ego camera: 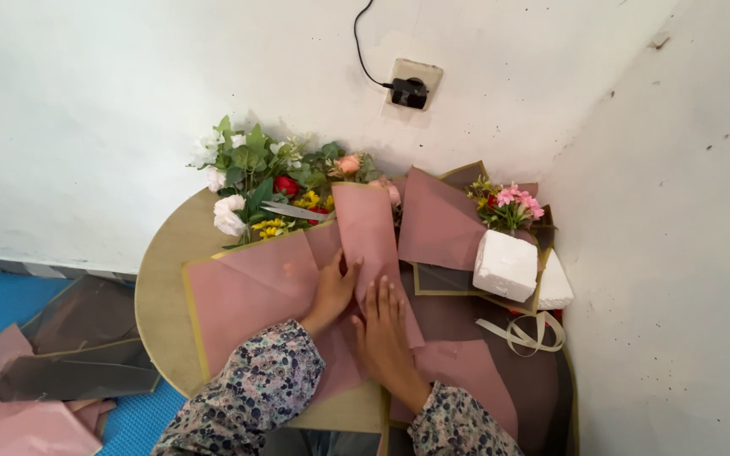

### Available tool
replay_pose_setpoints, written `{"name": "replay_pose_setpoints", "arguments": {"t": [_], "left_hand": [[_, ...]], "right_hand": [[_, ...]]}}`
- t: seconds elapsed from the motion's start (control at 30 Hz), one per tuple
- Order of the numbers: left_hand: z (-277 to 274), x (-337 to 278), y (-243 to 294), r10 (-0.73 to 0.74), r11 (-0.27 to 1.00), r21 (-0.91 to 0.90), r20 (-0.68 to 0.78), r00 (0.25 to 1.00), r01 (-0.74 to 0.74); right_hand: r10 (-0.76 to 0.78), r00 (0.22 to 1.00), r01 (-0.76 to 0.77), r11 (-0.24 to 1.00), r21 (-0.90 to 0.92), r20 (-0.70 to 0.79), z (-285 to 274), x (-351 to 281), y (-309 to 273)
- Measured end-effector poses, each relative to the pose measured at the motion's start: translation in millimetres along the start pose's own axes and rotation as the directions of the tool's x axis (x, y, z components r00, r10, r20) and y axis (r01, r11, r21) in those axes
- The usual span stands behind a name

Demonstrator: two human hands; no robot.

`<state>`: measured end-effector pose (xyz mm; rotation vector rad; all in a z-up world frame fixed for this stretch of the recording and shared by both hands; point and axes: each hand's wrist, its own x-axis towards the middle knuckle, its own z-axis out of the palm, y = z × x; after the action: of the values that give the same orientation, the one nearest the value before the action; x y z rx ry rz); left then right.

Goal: The person is layering and folding multiple sheets of pink wrapping paper on a table to create a base for a flower bouquet.

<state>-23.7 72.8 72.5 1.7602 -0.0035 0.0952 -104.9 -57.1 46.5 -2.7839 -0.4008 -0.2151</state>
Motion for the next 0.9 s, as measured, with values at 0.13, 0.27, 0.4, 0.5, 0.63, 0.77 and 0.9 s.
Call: {"name": "replay_pose_setpoints", "arguments": {"t": [0.13, 0.27, 0.4, 0.5, 0.63, 0.77, 0.9], "left_hand": [[8.7, 12.3, -34.7, 0.027, 0.999, 0.035, -0.031, 0.999, -0.026], [11.3, 6.2, -30.1, 0.248, 0.969, 0.053, -0.145, 0.958, -0.243], [3.4, 22.4, 6.1, 0.701, 0.546, 0.665, -0.029, 0.713, -0.509], [17.3, 82.3, 26.0, 0.628, 0.412, 0.839, 0.021, 0.778, -0.355], [23.5, 140.7, 48.8, 0.747, 0.35, 0.833, 0.029, 0.664, -0.429], [34.5, 178.1, 44.8, 0.388, 0.583, 0.721, 0.159, 0.908, -0.375], [36.4, 195.6, 27.2, 0.405, 0.476, 0.736, 0.302, 0.863, -0.481]], "right_hand": [[-0.009, 1.0, 0.009, 1.0, -0.018, -0.015, 9.0, -2.4, 14.9], [-0.014, 1.0, 0.016, 0.995, -0.097, 0.018, 13.5, -7.2, 23.1], [-0.027, 0.998, 0.034, 0.989, -0.145, 0.048, 15.7, -9.5, 22.1], [-0.051, 0.999, 0.052, 0.985, -0.167, 0.005, 20.6, -9.4, 24.4], [-0.055, 0.998, 0.055, 0.989, -0.136, 0.009, 17.5, -10.1, 21.2], [-0.056, 0.998, 0.052, 0.985, -0.162, -0.021, 21.1, -10.1, 22.8], [0.0, 0.991, 0.011, 0.996, -0.088, 0.131, -1.0, -10.7, 7.0]]}}
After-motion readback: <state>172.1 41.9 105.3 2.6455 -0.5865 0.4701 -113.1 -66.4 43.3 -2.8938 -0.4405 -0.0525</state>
